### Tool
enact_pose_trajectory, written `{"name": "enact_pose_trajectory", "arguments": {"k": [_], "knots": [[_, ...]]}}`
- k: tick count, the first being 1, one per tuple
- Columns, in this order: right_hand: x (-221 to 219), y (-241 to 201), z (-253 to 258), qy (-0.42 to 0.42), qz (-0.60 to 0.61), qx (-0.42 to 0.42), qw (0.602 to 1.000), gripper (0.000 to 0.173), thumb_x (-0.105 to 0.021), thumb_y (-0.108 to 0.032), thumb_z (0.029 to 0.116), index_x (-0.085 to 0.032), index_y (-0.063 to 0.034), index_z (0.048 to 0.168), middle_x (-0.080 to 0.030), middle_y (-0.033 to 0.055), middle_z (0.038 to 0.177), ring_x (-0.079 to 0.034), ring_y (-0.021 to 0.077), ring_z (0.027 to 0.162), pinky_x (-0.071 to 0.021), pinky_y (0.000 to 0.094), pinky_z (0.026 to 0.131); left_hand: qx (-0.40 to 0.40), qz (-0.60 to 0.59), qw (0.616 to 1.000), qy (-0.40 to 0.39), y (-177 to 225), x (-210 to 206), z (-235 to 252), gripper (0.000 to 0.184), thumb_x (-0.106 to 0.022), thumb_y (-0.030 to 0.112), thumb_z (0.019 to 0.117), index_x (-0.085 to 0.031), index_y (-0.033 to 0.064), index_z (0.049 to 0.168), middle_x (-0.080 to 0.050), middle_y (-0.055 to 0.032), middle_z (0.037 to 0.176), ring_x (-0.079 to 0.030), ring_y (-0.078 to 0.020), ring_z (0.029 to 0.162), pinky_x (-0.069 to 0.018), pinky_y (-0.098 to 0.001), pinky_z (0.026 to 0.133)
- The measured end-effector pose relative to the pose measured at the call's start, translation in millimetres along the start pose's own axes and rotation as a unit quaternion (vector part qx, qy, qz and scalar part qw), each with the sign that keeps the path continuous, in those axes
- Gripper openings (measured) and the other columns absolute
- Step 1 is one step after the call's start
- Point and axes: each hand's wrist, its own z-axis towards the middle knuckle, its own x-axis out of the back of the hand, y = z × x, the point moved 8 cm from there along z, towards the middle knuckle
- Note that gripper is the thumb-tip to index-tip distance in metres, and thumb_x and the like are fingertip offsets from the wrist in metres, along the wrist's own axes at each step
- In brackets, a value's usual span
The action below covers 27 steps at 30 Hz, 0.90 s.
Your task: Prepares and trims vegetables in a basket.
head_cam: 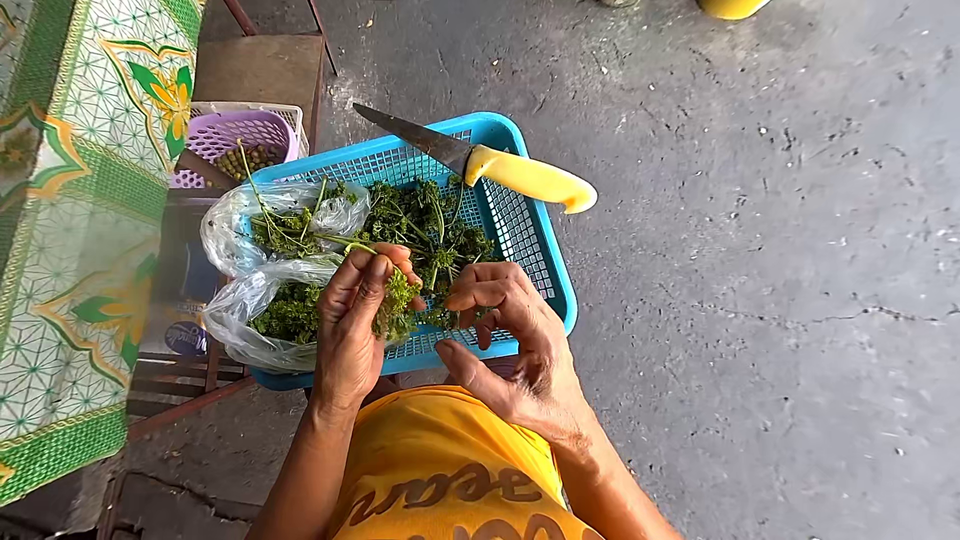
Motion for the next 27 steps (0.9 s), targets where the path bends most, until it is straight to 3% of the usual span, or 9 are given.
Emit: {"name": "enact_pose_trajectory", "arguments": {"k": [2, 4, 9, 11, 15, 17, 23, 27], "knots": [[1.7, -5.8, -1.1, 0.030, 0.001, 0.013, 0.999, 0.016, -0.069, -0.022, 0.0915, -0.069, -0.0085, 0.100, -0.060, 0.0013, 0.104, -0.056, 0.0017, 0.080, -0.0468, 0.0148, 0.061, -0.014, 0.024, 1.000, 0.009, 2.5, 0.7, -0.1, 0.025, -0.046, 0.024, 0.1099, -0.068, 0.0141, 0.110, -0.064, -0.0021, 0.111, -0.067, -0.0134, 0.094, -0.0605, -0.0289, 0.078], [1.1, -7.7, -2.2, 0.041, 0.013, 0.009, 0.999, 0.012, -0.066, -0.017, 0.0935, -0.070, -0.0057, 0.096, -0.062, 0.0017, 0.098, -0.056, 0.0010, 0.076, -0.0473, 0.0143, 0.061, -0.026, 0.073, 0.997, 0.022, 5.7, 1.6, -0.9, 0.025, -0.046, 0.021, 0.1099, -0.069, 0.0130, 0.110, -0.066, -0.0022, 0.115, -0.068, -0.0134, 0.095, -0.0610, -0.0293, 0.079], [-10.6, 10.7, -2.3, 0.006, 0.048, -0.057, 0.997, 0.016, -0.064, -0.017, 0.0956, -0.068, -0.0069, 0.107, -0.066, 0.0009, 0.105, -0.060, 0.0032, 0.076, -0.0513, 0.0175, 0.060, -0.042, 0.191, 0.980, 0.044, 13.3, 1.0, -3.9, 0.021, -0.054, 0.015, 0.1063, -0.073, 0.0077, 0.113, -0.070, -0.0022, 0.114, -0.067, -0.0111, 0.095, -0.0586, -0.0261, 0.081], [-15.5, 18.9, -2.5, -0.010, 0.085, -0.099, 0.991, 0.019, -0.062, -0.019, 0.0992, -0.067, -0.0070, 0.113, -0.068, -0.0002, 0.102, -0.063, 0.0049, 0.077, -0.0535, 0.0194, 0.061, -0.035, 0.211, 0.975, 0.056, 14.9, 1.3, -5.5, 0.018, -0.059, 0.015, 0.1042, -0.074, 0.0081, 0.111, -0.070, -0.0016, 0.112, -0.067, -0.0103, 0.093, -0.0583, -0.0248, 0.078], [-25.0, 37.2, -3.9, -0.034, 0.230, -0.193, 0.953, 0.026, -0.044, -0.017, 0.1068, -0.068, -0.0078, 0.114, -0.071, 0.0034, 0.090, -0.064, 0.0070, 0.072, -0.0523, 0.0198, 0.062, -0.027, 0.199, 0.978, 0.058, 14.2, 2.1, -5.8, 0.016, -0.064, 0.013, 0.1009, -0.074, 0.0064, 0.112, -0.068, -0.0047, 0.105, -0.068, -0.0129, 0.078, -0.0621, -0.0273, 0.066], [-27.9, 43.9, -4.2, -0.037, 0.305, -0.237, 0.922, 0.034, -0.036, -0.019, 0.1093, -0.068, -0.0072, 0.116, -0.073, 0.0109, 0.097, -0.067, 0.0107, 0.074, -0.0533, 0.0207, 0.061, -0.024, 0.201, 0.977, 0.060, 15.0, 3.4, -6.5, 0.017, -0.064, 0.013, 0.1012, -0.073, 0.0056, 0.113, -0.070, -0.0052, 0.100, -0.068, -0.0133, 0.073, -0.0620, -0.0278, 0.063], [-27.7, 50.6, -3.9, -0.034, 0.389, -0.271, 0.880, 0.032, -0.037, -0.017, 0.1078, -0.068, -0.0079, 0.110, -0.072, 0.0142, 0.096, -0.066, 0.0108, 0.070, -0.0525, 0.0206, 0.059, -0.013, 0.195, 0.978, 0.068, 11.7, 7.3, -6.9, 0.017, -0.063, 0.012, 0.1016, -0.073, 0.0050, 0.113, -0.071, -0.0054, 0.091, -0.068, -0.0132, 0.067, -0.0613, -0.0274, 0.059], [-21.9, 54.9, -4.9, 0.006, 0.395, -0.291, 0.872, 0.034, -0.034, -0.016, 0.1086, -0.066, -0.0072, 0.113, -0.071, 0.0159, 0.099, -0.066, 0.0124, 0.069, -0.0533, 0.0219, 0.056, -0.004, 0.184, 0.980, 0.077, 9.3, 8.4, -6.9, 0.016, -0.061, 0.012, 0.1030, -0.071, 0.0059, 0.113, -0.071, -0.0043, 0.093, -0.071, -0.0128, 0.072, -0.0630, -0.0278, 0.062]]}}
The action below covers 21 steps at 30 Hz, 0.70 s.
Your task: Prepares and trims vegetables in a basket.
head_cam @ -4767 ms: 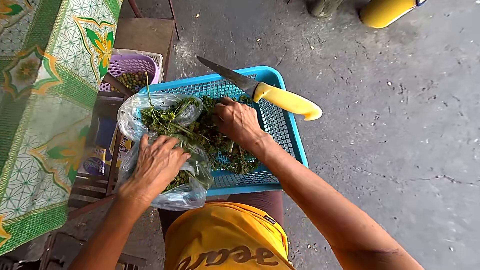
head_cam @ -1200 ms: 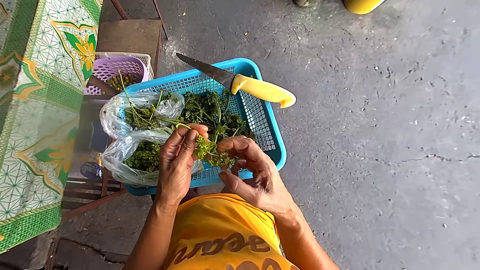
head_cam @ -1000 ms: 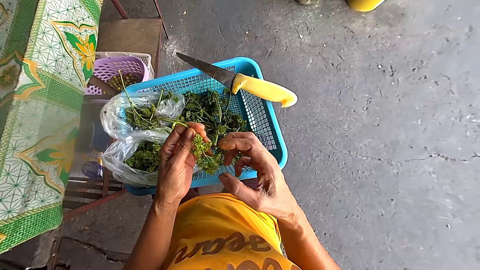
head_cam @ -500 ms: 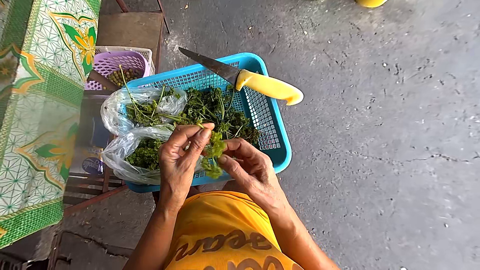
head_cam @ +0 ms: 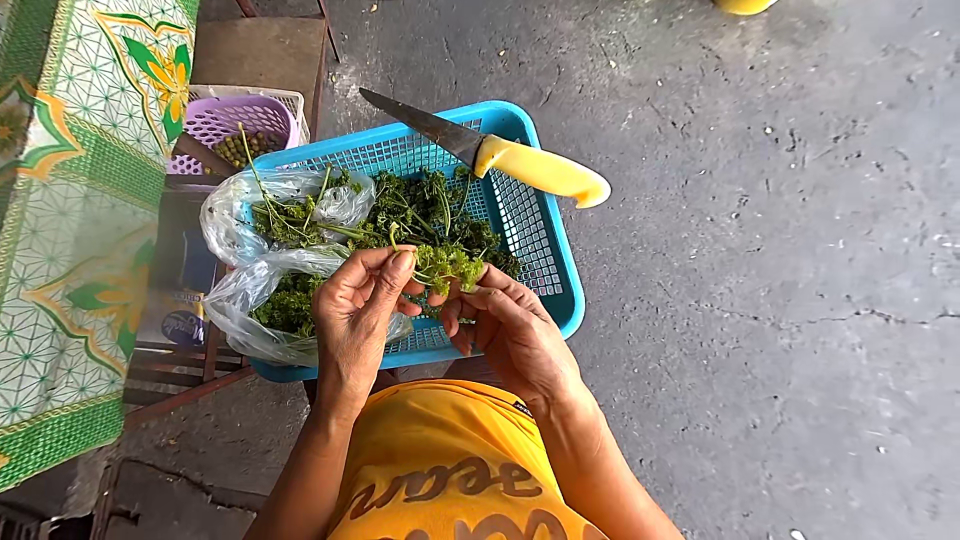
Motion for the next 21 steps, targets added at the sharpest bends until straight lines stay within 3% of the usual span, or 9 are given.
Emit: {"name": "enact_pose_trajectory", "arguments": {"k": [3, 6, 8, 11, 16, 21], "knots": [[4.9, -5.1, 0.1, -0.005, 0.021, 0.014, 1.000, 0.039, -0.030, -0.021, 0.1067, -0.061, -0.0118, 0.129, -0.070, 0.0163, 0.105, -0.067, 0.0146, 0.071, -0.0537, 0.0228, 0.055, 0.018, -0.020, 1.000, -0.002, -3.0, 0.2, 0.3, 0.015, -0.059, 0.012, 0.1036, -0.070, 0.0056, 0.113, -0.072, -0.0060, 0.094, -0.073, -0.0147, 0.075, -0.0642, -0.0301, 0.063], [3.0, -14.9, -0.7, -0.030, 0.005, 0.039, 0.999, 0.041, -0.046, -0.023, 0.1020, -0.052, -0.0180, 0.142, -0.068, 0.0150, 0.107, -0.068, 0.0149, 0.072, -0.0544, 0.0229, 0.055, 0.036, -0.034, 0.999, -0.005, -5.6, -1.0, -0.6, 0.016, -0.060, 0.011, 0.1029, -0.070, 0.0051, 0.114, -0.072, -0.0063, 0.095, -0.073, -0.0147, 0.075, -0.0644, -0.0306, 0.063], [0.3, -22.2, -1.7, -0.016, -0.020, 0.064, 0.998, 0.040, -0.057, -0.017, 0.1000, -0.054, -0.0165, 0.140, -0.068, 0.0143, 0.103, -0.066, 0.0136, 0.067, -0.0544, 0.0225, 0.053, 0.064, -0.070, 0.995, -0.014, -9.5, -3.4, -2.3, 0.016, -0.061, 0.009, 0.1020, -0.070, 0.0056, 0.114, -0.071, -0.0069, 0.097, -0.072, -0.0147, 0.076, -0.0645, -0.0308, 0.064], [1.0, -27.1, -1.5, 0.025, -0.044, 0.094, 0.994, 0.027, -0.058, -0.011, 0.1020, -0.063, -0.0126, 0.128, -0.069, 0.0134, 0.096, -0.063, 0.0111, 0.061, -0.0540, 0.0217, 0.052, 0.123, -0.175, 0.976, -0.032, -17.3, -8.6, -4.5, 0.016, -0.061, 0.005, 0.1006, -0.071, 0.0074, 0.113, -0.072, -0.0076, 0.099, -0.073, -0.0137, 0.079, -0.0642, -0.0303, 0.066], [-0.9, -22.7, -2.6, 0.032, -0.056, 0.086, 0.994, 0.028, -0.057, -0.011, 0.1019, -0.062, -0.0124, 0.129, -0.069, 0.0137, 0.093, -0.060, 0.0100, 0.058, -0.0515, 0.0199, 0.051, 0.190, -0.310, 0.931, -0.044, -28.3, -14.2, -8.7, 0.016, -0.059, 0.010, 0.1023, -0.073, 0.0103, 0.110, -0.072, -0.0080, 0.095, -0.071, -0.0097, 0.073, -0.0603, -0.0233, 0.059], [-4.9, -18.7, -5.3, 0.039, -0.088, 0.096, 0.991, 0.029, -0.057, -0.010, 0.1010, -0.061, -0.0116, 0.130, -0.069, 0.0130, 0.092, -0.060, 0.0099, 0.059, -0.0503, 0.0191, 0.052, 0.260, -0.477, 0.836, -0.078, -42.2, -21.4, -13.1, 0.016, -0.059, 0.010, 0.1012, -0.072, 0.0064, 0.109, -0.070, -0.0111, 0.100, -0.068, -0.0085, 0.068, -0.0560, -0.0175, 0.056]]}}
